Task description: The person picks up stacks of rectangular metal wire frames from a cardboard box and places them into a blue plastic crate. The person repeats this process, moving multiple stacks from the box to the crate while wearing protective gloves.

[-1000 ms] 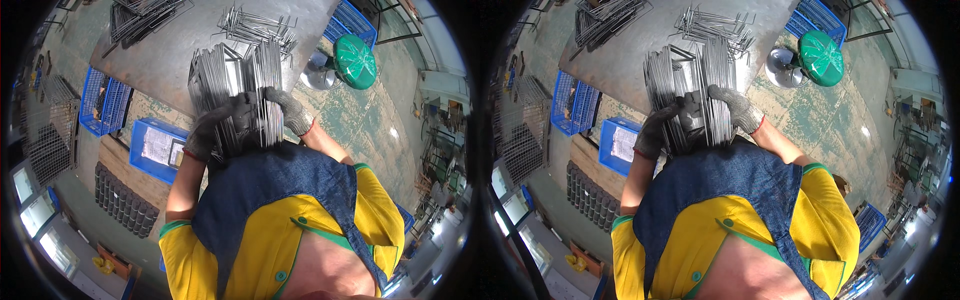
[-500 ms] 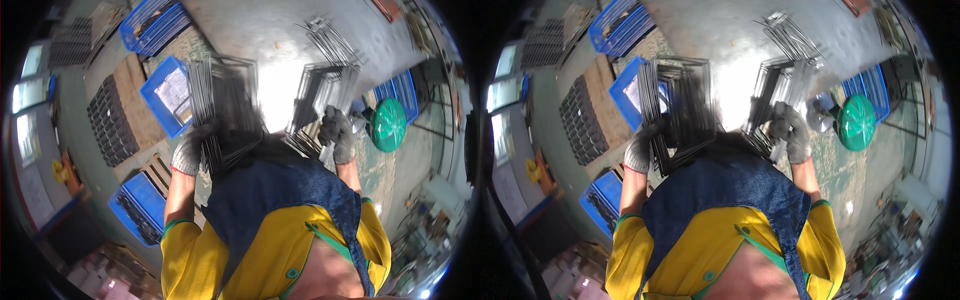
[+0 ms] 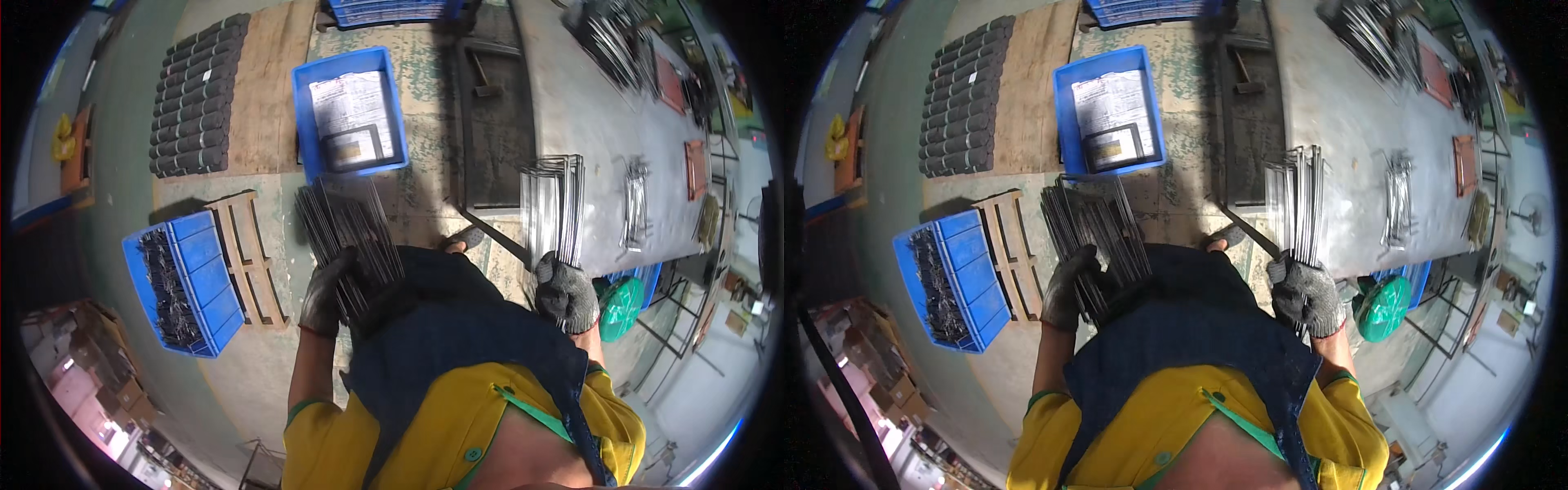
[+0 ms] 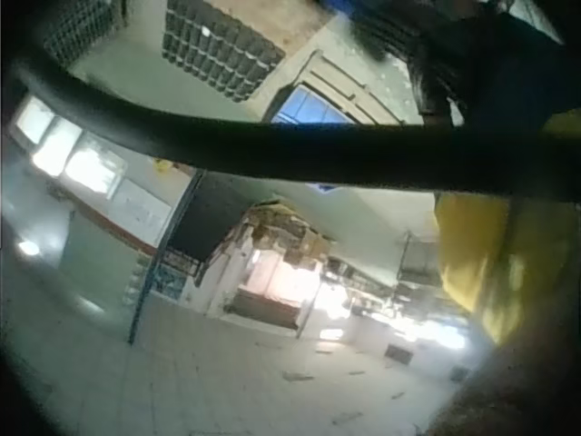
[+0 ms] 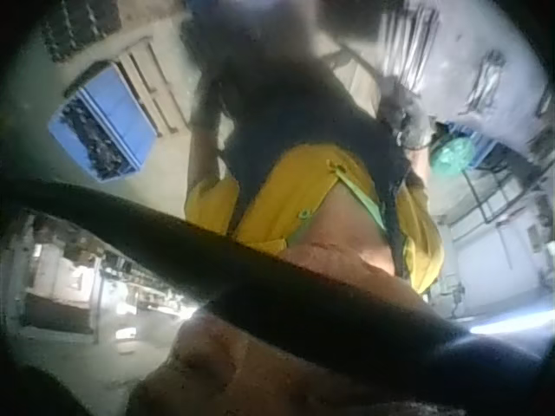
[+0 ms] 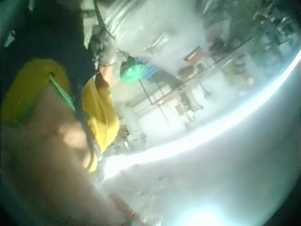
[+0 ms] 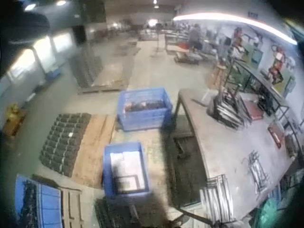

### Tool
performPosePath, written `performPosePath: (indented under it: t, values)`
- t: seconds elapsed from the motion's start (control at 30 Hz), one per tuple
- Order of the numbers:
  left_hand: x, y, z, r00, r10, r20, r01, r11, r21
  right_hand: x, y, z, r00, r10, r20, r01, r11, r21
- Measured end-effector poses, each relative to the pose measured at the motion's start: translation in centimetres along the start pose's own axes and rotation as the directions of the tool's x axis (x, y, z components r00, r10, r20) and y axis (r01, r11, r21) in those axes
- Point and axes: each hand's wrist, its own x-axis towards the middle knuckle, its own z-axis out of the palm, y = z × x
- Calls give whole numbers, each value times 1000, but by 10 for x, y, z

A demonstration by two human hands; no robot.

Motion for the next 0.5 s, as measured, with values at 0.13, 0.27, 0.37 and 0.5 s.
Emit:
performPosePath:
  t: [0.13,0.27,0.37,0.5]
  values:
    - [18,25,-61,996,-74,-59,65,988,-137,88,15,74,999,22,-43,-39,900,-433]
    - [38,21,-131,990,-30,-141,17,996,-92,237,40,105,983,87,159,141,177,-974]
    - [46,17,-150,973,-80,-216,28,972,-235,337,66,159,953,251,171,38,460,-887]
    - [72,15,-161,934,-214,-286,123,945,-304,483,105,186,897,438,65,-70,286,-956]
